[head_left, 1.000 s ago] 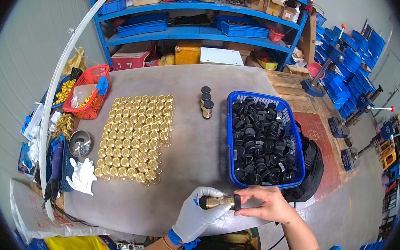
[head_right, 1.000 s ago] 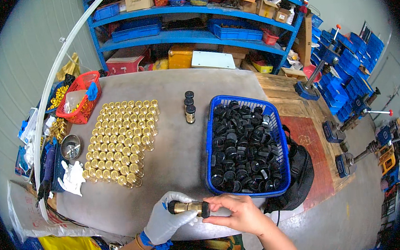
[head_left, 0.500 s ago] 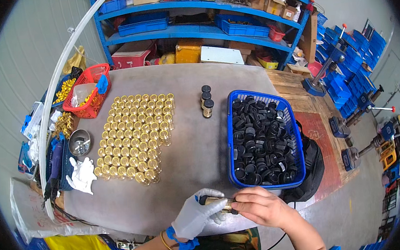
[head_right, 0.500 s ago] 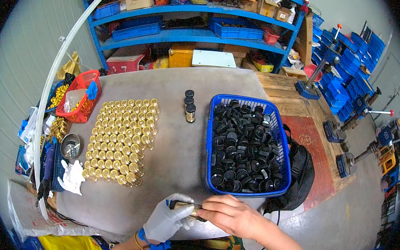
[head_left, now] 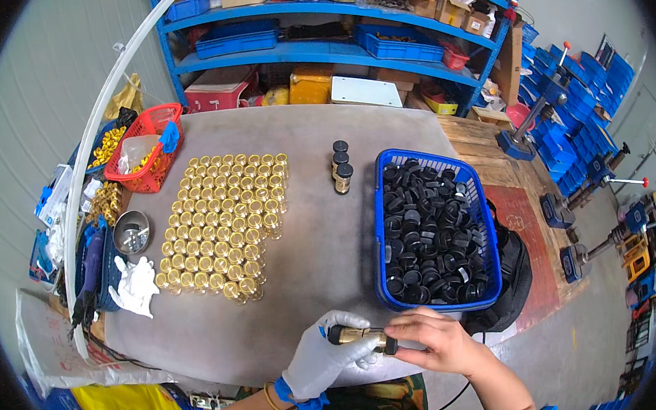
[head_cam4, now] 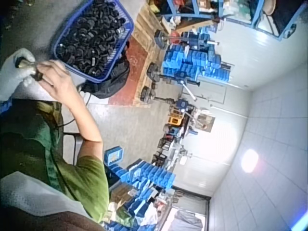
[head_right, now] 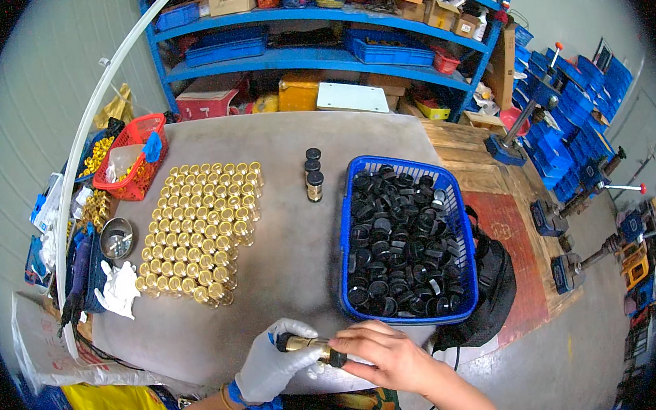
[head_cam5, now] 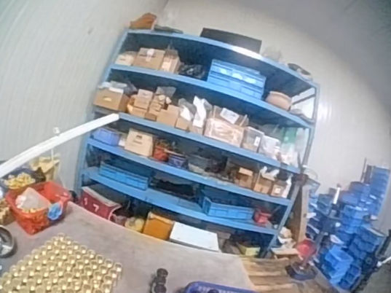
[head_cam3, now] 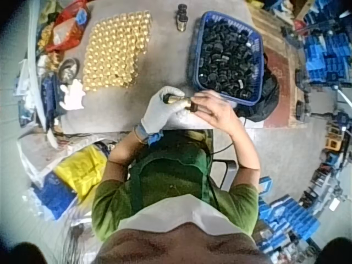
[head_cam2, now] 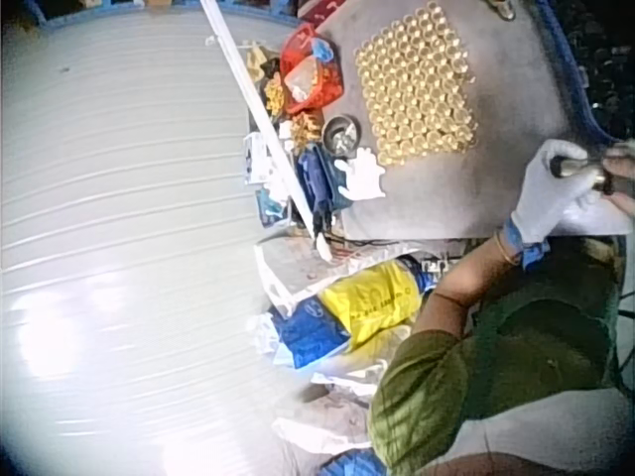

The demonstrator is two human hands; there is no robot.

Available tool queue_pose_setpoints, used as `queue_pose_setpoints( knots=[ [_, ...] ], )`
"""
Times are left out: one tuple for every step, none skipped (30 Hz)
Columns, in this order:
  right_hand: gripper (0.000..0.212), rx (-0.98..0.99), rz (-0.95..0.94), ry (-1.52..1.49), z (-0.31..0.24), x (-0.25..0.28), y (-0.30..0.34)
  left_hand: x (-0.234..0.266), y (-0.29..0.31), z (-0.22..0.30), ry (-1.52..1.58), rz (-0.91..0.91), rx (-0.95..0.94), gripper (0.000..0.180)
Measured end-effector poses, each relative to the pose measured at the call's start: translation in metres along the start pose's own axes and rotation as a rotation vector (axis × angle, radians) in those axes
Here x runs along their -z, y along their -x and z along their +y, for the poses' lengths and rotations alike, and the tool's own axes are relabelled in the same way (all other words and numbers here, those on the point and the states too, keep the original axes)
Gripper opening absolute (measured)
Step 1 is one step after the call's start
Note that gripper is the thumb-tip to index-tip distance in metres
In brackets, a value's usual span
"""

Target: The person carries a bin of gold cylinders to a storage area and brings a basket of black caps back to the workbench. The person then fits the black caps onto the ends of the gold cylinders by hand and aligns the assembled cylinders in a row on the table.

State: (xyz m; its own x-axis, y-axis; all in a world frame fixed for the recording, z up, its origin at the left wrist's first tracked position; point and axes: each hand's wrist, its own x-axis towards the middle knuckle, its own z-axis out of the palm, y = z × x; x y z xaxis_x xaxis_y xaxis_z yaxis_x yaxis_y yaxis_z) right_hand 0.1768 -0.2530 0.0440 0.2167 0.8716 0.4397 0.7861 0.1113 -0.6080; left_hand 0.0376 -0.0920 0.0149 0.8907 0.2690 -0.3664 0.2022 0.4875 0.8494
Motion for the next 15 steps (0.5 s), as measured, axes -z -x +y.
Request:
queue_pose_setpoints(
  knots=[
    [0.042,-0.003,0.003,-0.017,0.001,0.001,-0.001,0.0,0.0,0.0,-0.01,0.006,0.001,0.027],
    [0.041,-0.049,-0.005,-0.044,0.0,0.003,0.0,0.001,0.0,-0.001,-0.017,0.002,-0.014,0.027],
    [0.041,-0.095,-0.012,-0.069,0.0,0.005,0.0,0.0,-0.002,-0.003,-0.085,0.002,-0.094,0.026],
    [0.041,-0.137,-0.048,-0.063,-0.002,0.006,0.001,0.0,-0.002,-0.005,-0.149,-0.006,-0.187,0.025],
    [0.041,-0.178,-0.085,-0.058,-0.003,0.007,0.001,0.0,-0.003,-0.007,-0.232,0.004,-0.233,0.025],
    [0.041,-0.158,-0.067,-0.065,-0.004,0.006,0.001,-0.001,-0.004,-0.008,-0.219,-0.011,-0.32,0.024],
    [0.041,-0.172,-0.09,-0.069,-0.005,0.006,0.001,-0.001,-0.004,-0.009,-0.226,-0.01,-0.359,0.024],
    [0.041,-0.125,-0.057,-0.084,-0.005,0.005,0.0,0.0,-0.004,-0.008,-0.254,0.008,-0.333,0.024],
    [0.041,-0.115,-0.047,-0.092,-0.004,0.004,-0.002,0.0,-0.004,-0.007,-0.165,-0.013,-0.278,0.024],
    [0.04,0.041,-0.046,0.006,-0.003,0.004,-0.003,0.002,-0.002,-0.005,-0.096,-0.015,-0.157,0.024],
    [0.04,0.162,-0.069,0.11,-0.002,0.005,-0.004,0.003,-0.001,-0.002,-0.026,-0.015,-0.037,0.024],
    [0.04,0.27,-0.094,0.192,0.0,0.005,-0.005,0.004,-0.001,0.0,0.035,-0.022,0.026,0.024],
    [0.04,0.248,-0.1,0.201,0.001,0.006,-0.005,0.005,-0.001,0.002,0.095,-0.03,0.087,0.024],
    [0.041,0.212,-0.104,0.194,0.002,0.007,-0.005,0.005,-0.001,0.003,0.149,-0.037,0.13,0.024],
    [0.041,0.196,-0.092,0.179,0.003,0.007,-0.004,0.004,-0.002,0.004,0.111,-0.035,0.086,0.024]
  ],
)
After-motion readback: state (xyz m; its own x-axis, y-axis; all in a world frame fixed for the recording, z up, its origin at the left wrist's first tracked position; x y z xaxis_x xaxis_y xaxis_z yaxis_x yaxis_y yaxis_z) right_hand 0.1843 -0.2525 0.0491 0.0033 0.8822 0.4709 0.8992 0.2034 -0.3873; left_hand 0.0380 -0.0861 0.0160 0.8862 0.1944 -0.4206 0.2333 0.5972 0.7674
